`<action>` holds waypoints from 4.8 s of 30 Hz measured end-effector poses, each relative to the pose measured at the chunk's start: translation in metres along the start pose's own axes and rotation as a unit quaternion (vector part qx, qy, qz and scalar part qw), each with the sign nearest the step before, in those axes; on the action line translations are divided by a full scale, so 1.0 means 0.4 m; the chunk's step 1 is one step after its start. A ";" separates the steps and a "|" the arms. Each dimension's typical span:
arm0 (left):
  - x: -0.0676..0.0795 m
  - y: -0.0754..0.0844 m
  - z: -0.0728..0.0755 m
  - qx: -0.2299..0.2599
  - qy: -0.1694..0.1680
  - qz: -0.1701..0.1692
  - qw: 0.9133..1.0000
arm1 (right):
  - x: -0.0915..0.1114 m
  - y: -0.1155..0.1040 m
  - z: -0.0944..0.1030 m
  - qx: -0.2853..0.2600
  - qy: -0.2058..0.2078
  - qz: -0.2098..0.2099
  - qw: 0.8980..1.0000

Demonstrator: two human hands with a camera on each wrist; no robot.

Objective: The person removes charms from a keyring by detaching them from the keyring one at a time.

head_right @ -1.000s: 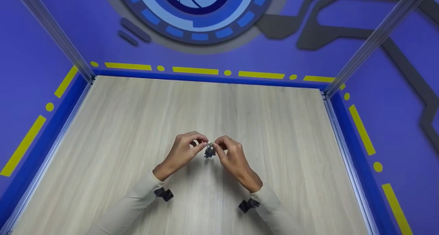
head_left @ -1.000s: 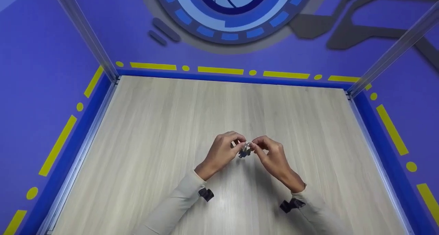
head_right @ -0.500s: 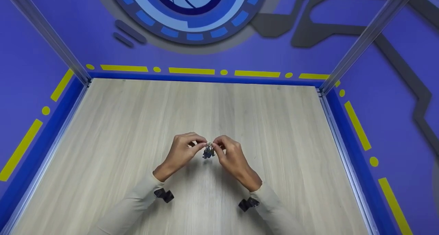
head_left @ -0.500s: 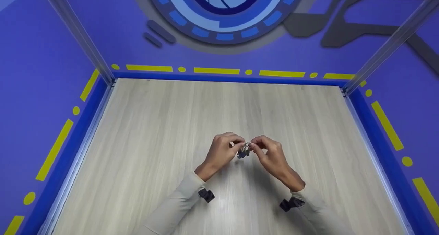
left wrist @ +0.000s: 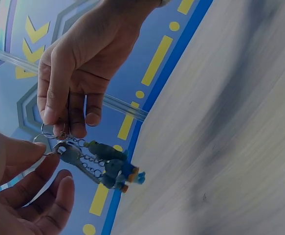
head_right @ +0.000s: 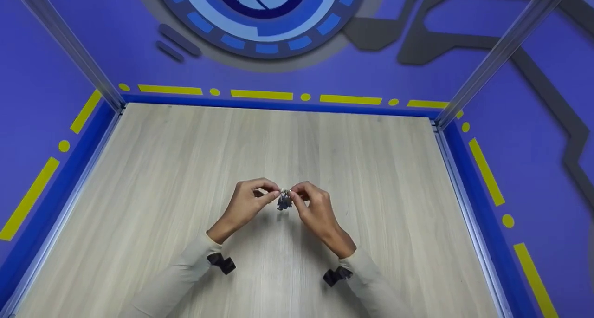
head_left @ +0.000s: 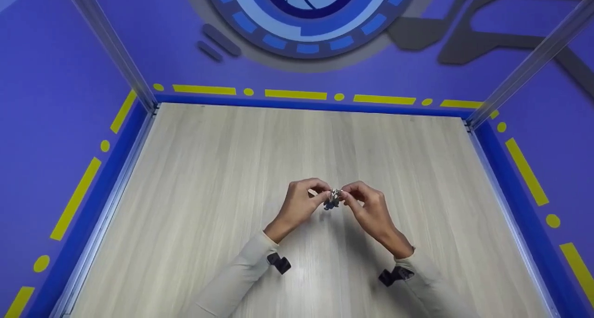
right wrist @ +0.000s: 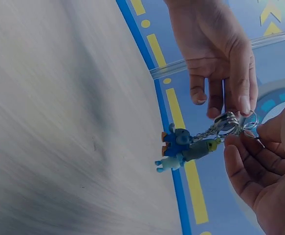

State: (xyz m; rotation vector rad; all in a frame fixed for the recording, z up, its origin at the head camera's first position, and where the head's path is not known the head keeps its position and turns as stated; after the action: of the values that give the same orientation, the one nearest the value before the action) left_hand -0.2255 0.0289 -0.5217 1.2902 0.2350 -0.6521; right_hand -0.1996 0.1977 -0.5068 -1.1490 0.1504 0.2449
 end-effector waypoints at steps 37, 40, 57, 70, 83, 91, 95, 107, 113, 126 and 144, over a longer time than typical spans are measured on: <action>-0.008 -0.034 -0.011 0.005 -0.096 0.033 0.995 | -0.016 -0.010 -0.013 0.056 -0.009 0.035 0.998; -0.014 -0.023 -0.013 -0.017 -0.103 0.018 0.994 | -0.013 -0.023 -0.019 0.083 -0.011 0.057 0.995; -0.020 -0.004 -0.001 -0.035 -0.069 -0.015 0.997 | 0.001 -0.036 -0.023 0.104 -0.015 0.120 0.987; -0.007 -0.017 -0.010 -0.020 -0.089 0.021 0.996 | -0.002 -0.030 -0.018 0.083 -0.013 0.080 0.993; -0.014 0.010 -0.015 -0.056 -0.099 -0.021 0.993 | 0.005 -0.047 -0.032 0.122 -0.021 0.112 0.986; -0.012 0.017 -0.001 -0.065 -0.080 -0.031 0.994 | 0.000 -0.052 -0.025 0.090 -0.011 0.127 0.988; -0.011 0.015 0.006 -0.053 -0.072 -0.029 0.996 | -0.001 -0.041 -0.024 0.082 -0.009 0.112 0.990; 0.006 -0.007 0.028 -0.014 -0.043 0.003 0.999 | -0.004 -0.007 -0.028 0.061 -0.021 0.066 0.996; 0.008 -0.010 0.049 -0.011 -0.023 0.005 1.000 | -0.006 0.004 -0.024 0.049 -0.028 0.051 0.997; 0.024 -0.021 0.103 -0.023 0.011 0.022 0.999 | 0.014 0.076 -0.037 0.094 -0.059 -0.018 0.994; 0.029 -0.015 0.088 -0.030 -0.004 0.019 0.999 | -0.123 0.278 -0.040 0.108 -0.032 -0.133 0.985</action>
State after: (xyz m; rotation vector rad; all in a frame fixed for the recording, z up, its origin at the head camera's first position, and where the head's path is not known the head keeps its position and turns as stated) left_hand -0.2264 -0.0085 -0.5225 1.2318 0.2217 -0.6127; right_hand -0.2769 0.2204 -0.5996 -0.9322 -0.0336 0.0279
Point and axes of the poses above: each hand's wrist, its own x-axis away from the middle knuckle, its own z-axis out of the back of the hand, y = z × x, the point moved 10 cm from there along -x, towards the middle knuckle, and after that the axes turned 15 degrees about -z, right-handed, at the moved point
